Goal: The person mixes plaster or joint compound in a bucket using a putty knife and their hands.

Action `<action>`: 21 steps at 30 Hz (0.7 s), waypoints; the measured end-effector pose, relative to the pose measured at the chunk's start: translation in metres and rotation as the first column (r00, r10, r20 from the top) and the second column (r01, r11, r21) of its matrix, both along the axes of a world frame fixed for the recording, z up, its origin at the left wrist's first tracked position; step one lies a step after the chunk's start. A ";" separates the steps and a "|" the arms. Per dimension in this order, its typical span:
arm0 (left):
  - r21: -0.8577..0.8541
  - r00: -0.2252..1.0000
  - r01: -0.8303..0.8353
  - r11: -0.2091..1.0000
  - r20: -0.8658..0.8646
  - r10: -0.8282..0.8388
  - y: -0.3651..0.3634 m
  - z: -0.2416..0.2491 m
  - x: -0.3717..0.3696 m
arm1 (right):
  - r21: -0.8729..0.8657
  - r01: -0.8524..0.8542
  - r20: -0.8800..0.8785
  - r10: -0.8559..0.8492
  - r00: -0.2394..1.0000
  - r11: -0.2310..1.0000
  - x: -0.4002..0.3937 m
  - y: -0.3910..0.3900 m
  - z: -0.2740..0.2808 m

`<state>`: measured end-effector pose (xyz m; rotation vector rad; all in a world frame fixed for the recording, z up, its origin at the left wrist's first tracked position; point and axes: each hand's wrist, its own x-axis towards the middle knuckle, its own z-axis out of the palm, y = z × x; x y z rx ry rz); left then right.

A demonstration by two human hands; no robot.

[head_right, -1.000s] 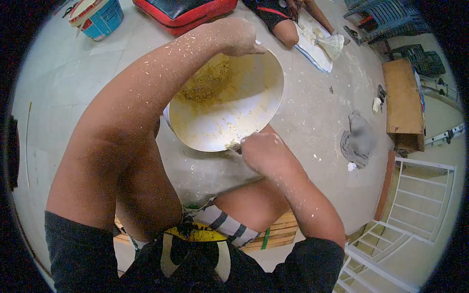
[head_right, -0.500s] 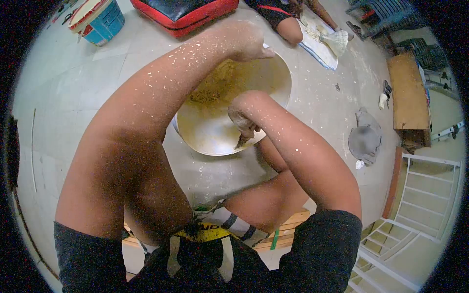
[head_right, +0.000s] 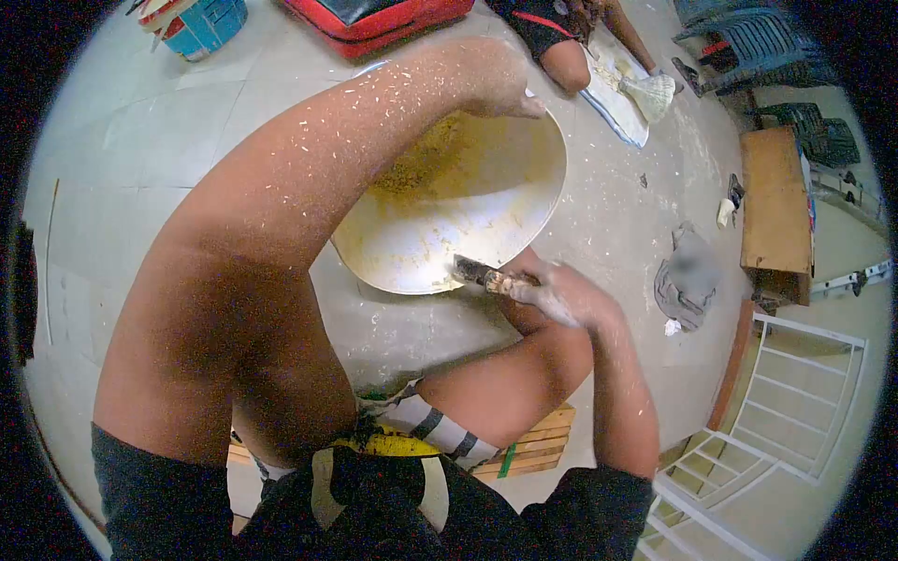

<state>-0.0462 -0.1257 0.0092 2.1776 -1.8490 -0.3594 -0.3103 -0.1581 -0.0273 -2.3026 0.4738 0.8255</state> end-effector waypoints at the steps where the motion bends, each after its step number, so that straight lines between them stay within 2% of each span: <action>1: -0.039 1.000 0.018 0.999 -0.017 -0.019 -0.002 -0.003 0.003 | 0.102 0.238 0.016 -0.240 0.971 0.966 -0.015 0.004 -0.010; 2: -0.077 0.999 0.036 0.996 -0.032 -0.039 -0.004 -0.006 0.005 | 0.204 0.457 0.007 -0.468 0.884 0.866 -0.028 0.008 -0.021; 3: -0.112 0.997 0.056 0.992 -0.047 -0.062 -0.007 -0.010 0.006 | 0.205 0.458 0.002 -0.468 0.884 0.865 -0.040 0.013 -0.033; 5: -0.185 0.991 0.101 0.978 -0.069 -0.116 -0.010 -0.014 0.005 | 0.127 0.618 -0.001 -0.623 0.782 0.776 -0.053 0.032 -0.050; 6: -0.181 0.990 0.108 0.978 -0.071 -0.123 -0.015 -0.016 0.005 | 0.200 0.693 0.071 -0.716 0.695 0.693 -0.054 0.049 -0.050; 7: -0.052 0.998 0.038 0.998 0.044 -0.036 -0.015 -0.013 0.003 | 0.202 0.698 0.068 -0.721 0.690 0.687 -0.056 0.058 -0.059; 8: 0.069 0.985 -0.050 0.996 0.168 0.038 -0.014 -0.011 0.001 | 0.316 0.781 0.040 -0.830 0.556 0.539 -0.061 0.065 -0.073; 9: 0.073 0.985 -0.042 0.996 0.168 0.029 -0.014 -0.009 0.000 | 0.421 0.829 -0.006 -0.913 0.408 0.368 -0.064 0.070 -0.082; 10: 0.059 0.985 -0.051 0.997 0.167 0.041 -0.012 -0.005 -0.001 | 0.405 0.832 -0.028 -0.904 0.427 0.380 -0.064 0.074 -0.085; 14: -0.002 0.982 -0.099 0.995 0.163 0.098 0.001 0.002 0.002 | 0.392 0.860 -0.048 -0.926 0.373 0.326 -0.065 0.082 -0.083; 15: -0.003 0.982 -0.093 0.996 0.162 0.093 -0.001 -0.006 0.007 | 0.388 0.859 -0.045 -0.925 0.378 0.333 -0.067 0.083 -0.083; 17: -0.135 0.989 -0.001 0.991 0.149 0.021 -0.012 -0.021 0.019 | 0.380 0.861 -0.035 -0.925 0.379 0.338 -0.069 0.082 -0.081; 18: 0.009 0.979 0.018 1.000 0.201 -0.019 -0.014 -0.020 0.021 | 0.382 0.865 -0.046 -0.928 0.371 0.326 -0.069 0.083 -0.079; 21: 0.087 0.955 0.005 0.996 0.295 -0.030 -0.016 -0.019 0.023 | 0.397 0.869 -0.073 -0.934 0.350 0.295 -0.071 0.082 -0.075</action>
